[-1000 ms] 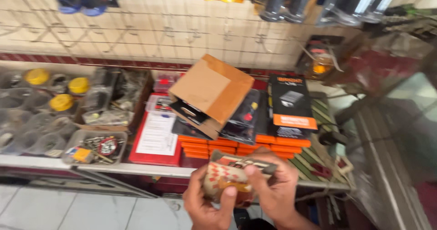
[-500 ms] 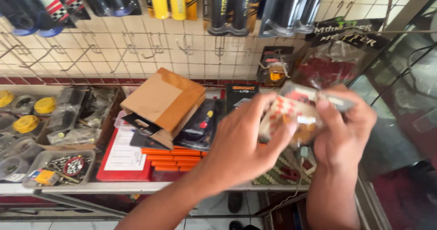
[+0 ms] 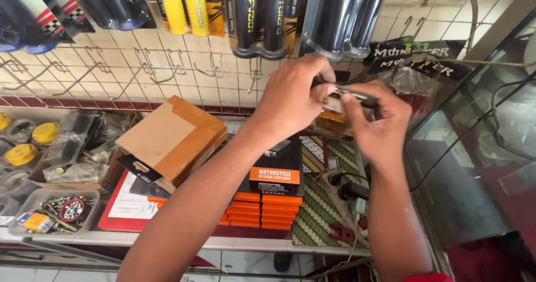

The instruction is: The person picks up various motorcycle parts in retail packaging from a display counter and a wire wall rack, handling them and arranging them on a surface.

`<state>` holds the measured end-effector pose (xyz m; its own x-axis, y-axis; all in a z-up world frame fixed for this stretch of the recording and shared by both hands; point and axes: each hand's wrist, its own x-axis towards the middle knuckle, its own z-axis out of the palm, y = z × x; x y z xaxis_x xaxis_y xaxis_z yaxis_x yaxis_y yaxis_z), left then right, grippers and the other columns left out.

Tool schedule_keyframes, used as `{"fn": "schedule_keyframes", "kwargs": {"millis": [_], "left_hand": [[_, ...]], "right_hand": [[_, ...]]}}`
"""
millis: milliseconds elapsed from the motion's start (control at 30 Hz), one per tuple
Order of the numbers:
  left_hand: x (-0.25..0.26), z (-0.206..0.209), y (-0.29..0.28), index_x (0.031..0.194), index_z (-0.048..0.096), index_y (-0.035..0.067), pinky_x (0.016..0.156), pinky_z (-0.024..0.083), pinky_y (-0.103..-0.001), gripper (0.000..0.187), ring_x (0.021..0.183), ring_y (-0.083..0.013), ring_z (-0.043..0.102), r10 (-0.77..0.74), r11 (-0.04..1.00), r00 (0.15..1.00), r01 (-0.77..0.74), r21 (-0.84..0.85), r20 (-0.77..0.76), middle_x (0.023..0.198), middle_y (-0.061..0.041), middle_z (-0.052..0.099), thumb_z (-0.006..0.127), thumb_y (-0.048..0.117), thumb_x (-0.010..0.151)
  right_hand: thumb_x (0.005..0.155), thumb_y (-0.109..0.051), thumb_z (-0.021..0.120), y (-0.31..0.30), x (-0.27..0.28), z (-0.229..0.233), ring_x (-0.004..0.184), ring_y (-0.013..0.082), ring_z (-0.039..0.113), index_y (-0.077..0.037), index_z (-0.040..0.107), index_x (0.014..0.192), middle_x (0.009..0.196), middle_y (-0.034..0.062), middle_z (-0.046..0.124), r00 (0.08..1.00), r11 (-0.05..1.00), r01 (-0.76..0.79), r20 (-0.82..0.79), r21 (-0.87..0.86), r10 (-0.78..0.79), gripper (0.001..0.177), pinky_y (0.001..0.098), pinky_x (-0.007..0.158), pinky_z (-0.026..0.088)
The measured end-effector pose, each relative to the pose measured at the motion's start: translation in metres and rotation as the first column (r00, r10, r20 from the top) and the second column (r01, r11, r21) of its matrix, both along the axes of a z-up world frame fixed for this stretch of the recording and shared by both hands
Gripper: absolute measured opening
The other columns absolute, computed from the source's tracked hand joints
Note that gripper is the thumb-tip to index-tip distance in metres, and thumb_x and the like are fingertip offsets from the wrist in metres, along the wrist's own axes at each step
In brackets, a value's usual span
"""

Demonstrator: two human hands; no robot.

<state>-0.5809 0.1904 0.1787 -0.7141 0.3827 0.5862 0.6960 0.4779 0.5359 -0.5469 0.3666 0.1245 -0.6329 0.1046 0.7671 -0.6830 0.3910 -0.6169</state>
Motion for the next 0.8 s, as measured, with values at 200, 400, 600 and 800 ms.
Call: {"fn": "schedule_keyframes", "kwargs": {"millis": [200,400,600,800], "left_hand": [[-0.010,-0.015,-0.007,0.082,0.067,0.001,0.070,0.058,-0.043,0.009,0.078,-0.0298,0.072,0.022,0.987,0.992,-0.041,-0.153,-0.125,0.094,-0.011,0.067,0.072,-0.005,0.079],[-0.017,-0.024,-0.012,0.087,0.070,0.003,0.070,0.057,-0.048,0.020,0.083,-0.0365,0.072,0.104,0.952,0.963,-0.168,-0.254,-0.247,0.099,-0.012,0.069,0.077,-0.002,0.069],[-0.017,-0.030,-0.012,0.096,0.073,0.004,0.072,0.057,-0.049,0.032,0.088,-0.0379,0.071,0.150,0.938,0.956,-0.219,-0.268,-0.254,0.101,-0.014,0.069,0.077,-0.001,0.065],[-0.019,-0.039,-0.011,0.098,0.076,0.005,0.073,0.057,-0.049,0.031,0.094,-0.0370,0.070,0.143,0.928,0.944,-0.232,-0.291,-0.297,0.104,-0.014,0.069,0.076,0.000,0.067]], "right_hand": [[0.091,0.003,0.075,-0.001,-0.019,-0.007,0.083,0.0140,0.070,-0.002,0.074,0.104,0.093,0.0100,0.074,0.993,0.976,0.093,-0.088,0.197,-0.077,0.014,0.0278,0.076,0.052],[0.087,-0.006,0.079,-0.010,-0.029,-0.016,0.085,0.0277,0.071,-0.006,0.075,0.100,0.092,0.0110,0.075,0.973,0.914,0.227,-0.126,0.335,-0.195,0.013,0.0389,0.091,0.047],[0.088,-0.009,0.078,-0.014,-0.028,-0.019,0.090,0.0286,0.068,-0.007,0.074,0.101,0.095,0.0099,0.074,0.963,0.874,0.268,-0.122,0.405,-0.238,0.013,0.0453,0.105,0.038],[0.089,-0.010,0.079,-0.018,-0.021,-0.026,0.090,0.0287,0.066,-0.008,0.075,0.100,0.092,0.0086,0.074,0.946,0.829,0.324,-0.129,0.456,-0.298,0.012,0.0494,0.110,0.035]]}}
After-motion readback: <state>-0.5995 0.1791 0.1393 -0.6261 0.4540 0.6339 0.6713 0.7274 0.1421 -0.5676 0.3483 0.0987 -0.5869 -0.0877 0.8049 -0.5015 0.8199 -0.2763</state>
